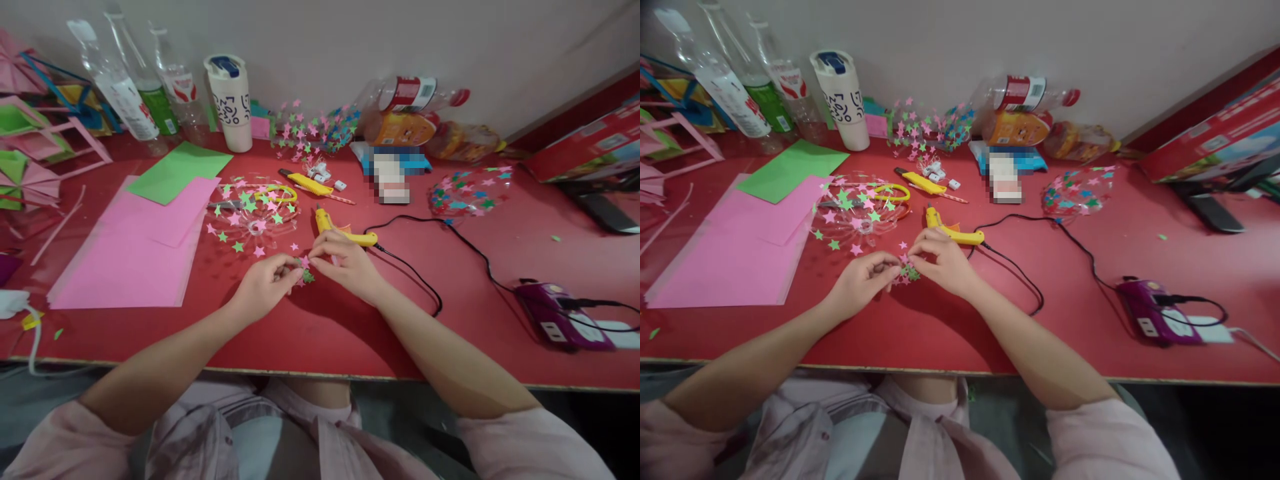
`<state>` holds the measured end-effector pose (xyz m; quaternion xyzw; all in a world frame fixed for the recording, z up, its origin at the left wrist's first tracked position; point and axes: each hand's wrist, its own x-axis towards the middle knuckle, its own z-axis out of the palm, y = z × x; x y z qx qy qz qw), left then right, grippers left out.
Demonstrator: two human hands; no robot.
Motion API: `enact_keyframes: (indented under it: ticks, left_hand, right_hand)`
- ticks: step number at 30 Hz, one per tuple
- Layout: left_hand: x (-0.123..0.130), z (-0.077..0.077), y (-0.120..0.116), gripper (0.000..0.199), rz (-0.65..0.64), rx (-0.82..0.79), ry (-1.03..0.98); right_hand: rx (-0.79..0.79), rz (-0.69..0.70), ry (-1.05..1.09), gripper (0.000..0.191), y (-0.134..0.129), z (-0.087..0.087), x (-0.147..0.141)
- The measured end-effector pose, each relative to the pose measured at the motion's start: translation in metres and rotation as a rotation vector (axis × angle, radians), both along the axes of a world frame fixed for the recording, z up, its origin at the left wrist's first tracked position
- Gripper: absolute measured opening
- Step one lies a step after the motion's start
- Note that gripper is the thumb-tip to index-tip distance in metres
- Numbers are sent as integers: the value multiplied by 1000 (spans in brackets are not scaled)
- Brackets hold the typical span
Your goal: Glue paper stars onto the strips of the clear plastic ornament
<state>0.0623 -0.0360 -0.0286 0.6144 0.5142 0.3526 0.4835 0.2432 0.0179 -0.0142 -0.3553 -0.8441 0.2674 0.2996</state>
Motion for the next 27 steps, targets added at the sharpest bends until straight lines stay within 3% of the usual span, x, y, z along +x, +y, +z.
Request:
enact_keyframes:
  ticks: [7, 12, 16, 19, 22, 27]
  left_hand:
    - [-2, 9, 5, 17, 21, -192, -172]
    - [-1, 11, 3, 18, 2, -203, -210]
    - [0, 13, -5, 16, 35, 25, -109]
    - [-3, 15, -11, 12, 40, 346, 56]
    - [-8, 17, -13, 9, 88, 578, 142]
    - [-19, 21, -11, 10, 210, 596, 98]
  right_hand:
    - [-183, 97, 113, 10, -7, 5, -1]
    - [-205, 125, 134, 12, -8, 5, -2]
    - [-53, 91, 62, 17, -3, 6, 6]
    - [244, -156, -276, 24, 7, 3, 16]
    - [372, -332, -673, 40, 15, -5, 24]
    - [356, -384, -872, 36, 22, -14, 28]
